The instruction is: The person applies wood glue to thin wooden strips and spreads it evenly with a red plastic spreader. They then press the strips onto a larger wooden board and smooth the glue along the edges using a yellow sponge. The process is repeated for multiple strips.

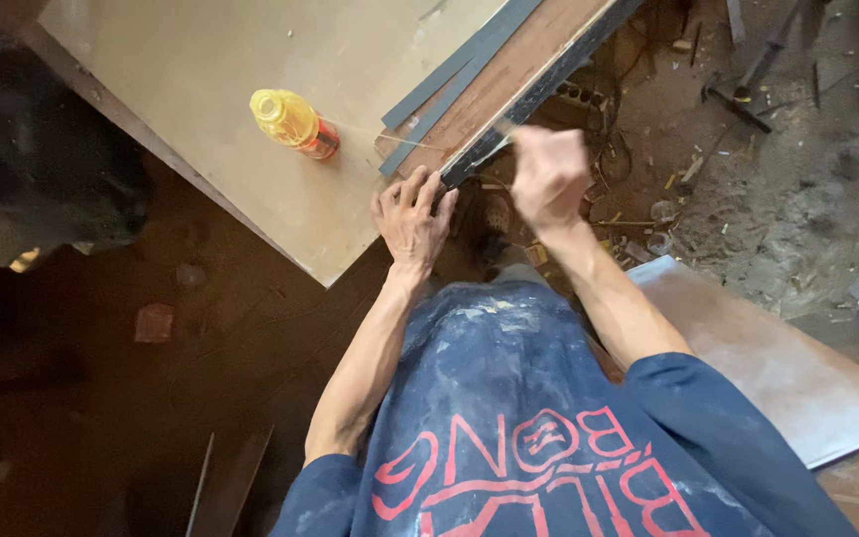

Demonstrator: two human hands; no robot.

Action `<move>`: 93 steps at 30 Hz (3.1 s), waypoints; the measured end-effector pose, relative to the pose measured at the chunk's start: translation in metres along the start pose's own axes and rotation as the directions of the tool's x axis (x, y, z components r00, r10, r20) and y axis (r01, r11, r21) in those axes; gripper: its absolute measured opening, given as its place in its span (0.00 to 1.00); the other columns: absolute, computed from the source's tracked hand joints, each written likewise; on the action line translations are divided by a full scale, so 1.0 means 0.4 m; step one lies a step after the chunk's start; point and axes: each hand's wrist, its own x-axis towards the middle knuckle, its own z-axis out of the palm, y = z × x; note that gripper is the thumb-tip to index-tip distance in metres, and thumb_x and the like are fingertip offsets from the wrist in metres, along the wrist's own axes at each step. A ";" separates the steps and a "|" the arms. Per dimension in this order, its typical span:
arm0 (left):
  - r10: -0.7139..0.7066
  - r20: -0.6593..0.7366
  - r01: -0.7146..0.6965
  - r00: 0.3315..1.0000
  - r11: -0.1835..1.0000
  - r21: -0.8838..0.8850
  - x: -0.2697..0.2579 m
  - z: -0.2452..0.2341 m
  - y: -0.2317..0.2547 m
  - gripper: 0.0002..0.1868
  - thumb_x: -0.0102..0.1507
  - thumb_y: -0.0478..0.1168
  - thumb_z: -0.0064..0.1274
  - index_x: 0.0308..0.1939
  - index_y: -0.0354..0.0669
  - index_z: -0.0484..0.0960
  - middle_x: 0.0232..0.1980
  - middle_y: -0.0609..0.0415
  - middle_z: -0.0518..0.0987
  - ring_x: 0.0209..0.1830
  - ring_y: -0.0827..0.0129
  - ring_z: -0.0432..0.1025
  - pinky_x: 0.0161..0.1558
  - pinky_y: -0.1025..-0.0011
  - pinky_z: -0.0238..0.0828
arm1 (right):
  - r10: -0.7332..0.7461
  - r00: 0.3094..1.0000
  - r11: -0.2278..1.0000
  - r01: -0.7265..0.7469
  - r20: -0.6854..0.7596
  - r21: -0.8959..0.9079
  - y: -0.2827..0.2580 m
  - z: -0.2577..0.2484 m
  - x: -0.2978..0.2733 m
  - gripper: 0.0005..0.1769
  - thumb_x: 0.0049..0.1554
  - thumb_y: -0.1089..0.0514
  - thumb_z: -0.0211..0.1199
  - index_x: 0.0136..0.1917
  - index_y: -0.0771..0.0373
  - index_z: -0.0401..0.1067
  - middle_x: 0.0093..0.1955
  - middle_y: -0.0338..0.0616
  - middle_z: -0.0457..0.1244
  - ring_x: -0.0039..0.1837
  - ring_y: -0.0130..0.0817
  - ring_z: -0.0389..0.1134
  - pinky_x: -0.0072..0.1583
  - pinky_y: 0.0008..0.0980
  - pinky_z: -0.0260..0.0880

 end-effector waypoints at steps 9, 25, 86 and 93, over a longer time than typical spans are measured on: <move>0.037 0.027 -0.037 0.999 0.999 0.008 0.010 0.008 0.015 0.20 0.59 0.53 0.67 0.51 0.55 0.85 0.58 0.62 0.78 0.58 0.59 0.67 0.62 0.55 0.57 | -0.067 0.983 0.996 0.056 0.173 0.063 -0.061 -0.004 -0.023 0.14 0.61 0.65 0.55 0.52 0.59 0.81 0.41 0.41 0.71 0.42 0.33 0.63 0.45 0.36 0.63; -0.028 -0.052 0.027 0.998 1.000 -0.013 -0.028 0.030 -0.015 0.26 0.59 0.49 0.69 0.58 0.51 0.79 0.60 0.63 0.76 0.59 0.63 0.68 0.63 0.57 0.59 | -0.441 0.884 0.892 0.413 0.155 0.185 -0.054 0.002 -0.031 0.10 0.57 0.61 0.62 0.51 0.63 0.79 0.56 0.40 0.70 0.59 0.38 0.68 0.63 0.42 0.65; -0.284 -0.009 0.265 0.959 0.883 0.387 0.010 0.080 0.151 0.19 0.59 0.41 0.68 0.54 0.50 0.87 0.63 0.58 0.80 0.57 0.59 0.72 0.60 0.59 0.65 | -0.388 0.920 0.915 0.392 -0.058 0.094 0.793 -0.018 0.211 0.08 0.69 0.61 0.62 0.55 0.56 0.82 0.50 0.39 0.73 0.58 0.33 0.68 0.61 0.39 0.64; -0.238 -0.003 0.219 0.971 0.887 0.408 0.012 0.071 0.155 0.19 0.58 0.41 0.69 0.53 0.49 0.86 0.61 0.56 0.80 0.57 0.57 0.73 0.59 0.58 0.64 | -0.286 0.952 0.958 0.288 0.107 -0.004 0.618 -0.034 0.221 0.12 0.66 0.60 0.55 0.52 0.62 0.81 0.41 0.44 0.69 0.41 0.33 0.61 0.39 0.34 0.62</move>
